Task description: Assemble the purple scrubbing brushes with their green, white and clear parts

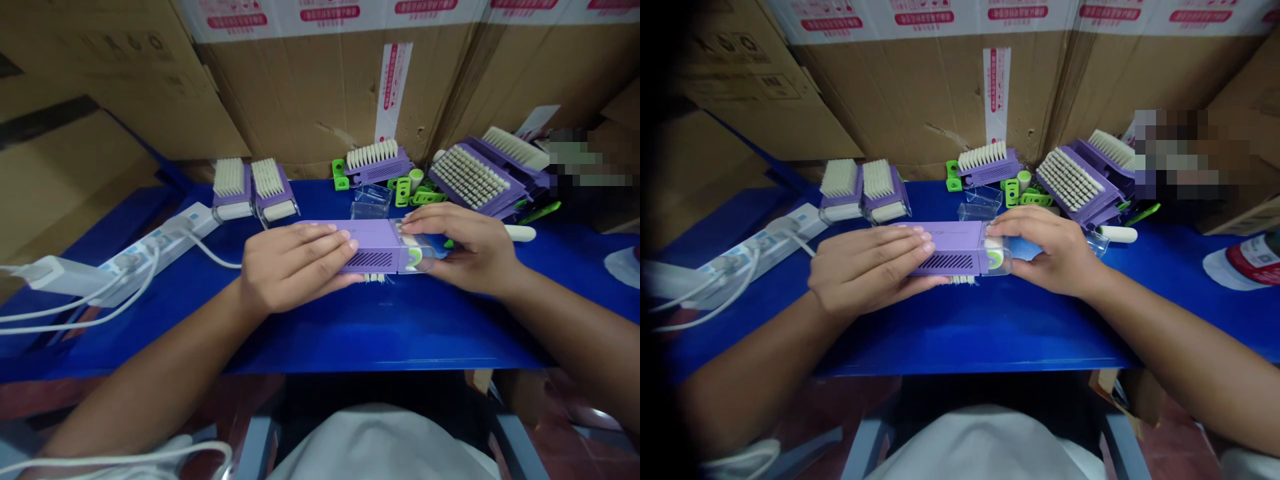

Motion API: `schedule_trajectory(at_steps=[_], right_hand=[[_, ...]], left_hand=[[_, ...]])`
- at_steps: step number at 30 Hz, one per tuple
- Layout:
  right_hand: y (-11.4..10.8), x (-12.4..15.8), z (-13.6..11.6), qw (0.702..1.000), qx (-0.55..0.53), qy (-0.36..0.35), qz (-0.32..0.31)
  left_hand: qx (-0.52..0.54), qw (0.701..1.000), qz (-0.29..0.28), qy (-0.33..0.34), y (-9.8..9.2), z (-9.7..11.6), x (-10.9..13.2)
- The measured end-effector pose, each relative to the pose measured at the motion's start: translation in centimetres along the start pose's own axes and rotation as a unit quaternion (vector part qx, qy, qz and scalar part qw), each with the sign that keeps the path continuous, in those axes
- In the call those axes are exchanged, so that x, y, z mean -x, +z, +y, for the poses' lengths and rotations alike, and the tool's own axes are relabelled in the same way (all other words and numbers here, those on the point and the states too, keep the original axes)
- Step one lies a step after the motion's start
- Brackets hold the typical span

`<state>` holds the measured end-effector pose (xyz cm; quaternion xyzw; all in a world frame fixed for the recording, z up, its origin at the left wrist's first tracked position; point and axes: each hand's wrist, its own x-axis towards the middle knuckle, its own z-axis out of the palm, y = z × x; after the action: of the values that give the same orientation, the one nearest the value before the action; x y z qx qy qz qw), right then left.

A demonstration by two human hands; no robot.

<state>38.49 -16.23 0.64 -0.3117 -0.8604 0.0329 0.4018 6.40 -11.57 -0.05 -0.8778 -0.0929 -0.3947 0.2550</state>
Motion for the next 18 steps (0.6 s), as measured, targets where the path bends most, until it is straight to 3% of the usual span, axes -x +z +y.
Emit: schedule_trajectory(at_steps=[18], right_hand=[[0.1, 0.0, 0.4, 1.000, -0.002, -0.015, 0.000]], left_hand=[[0.023, 0.999, 0.038, -0.017, 0.3, 0.2, -1.2]])
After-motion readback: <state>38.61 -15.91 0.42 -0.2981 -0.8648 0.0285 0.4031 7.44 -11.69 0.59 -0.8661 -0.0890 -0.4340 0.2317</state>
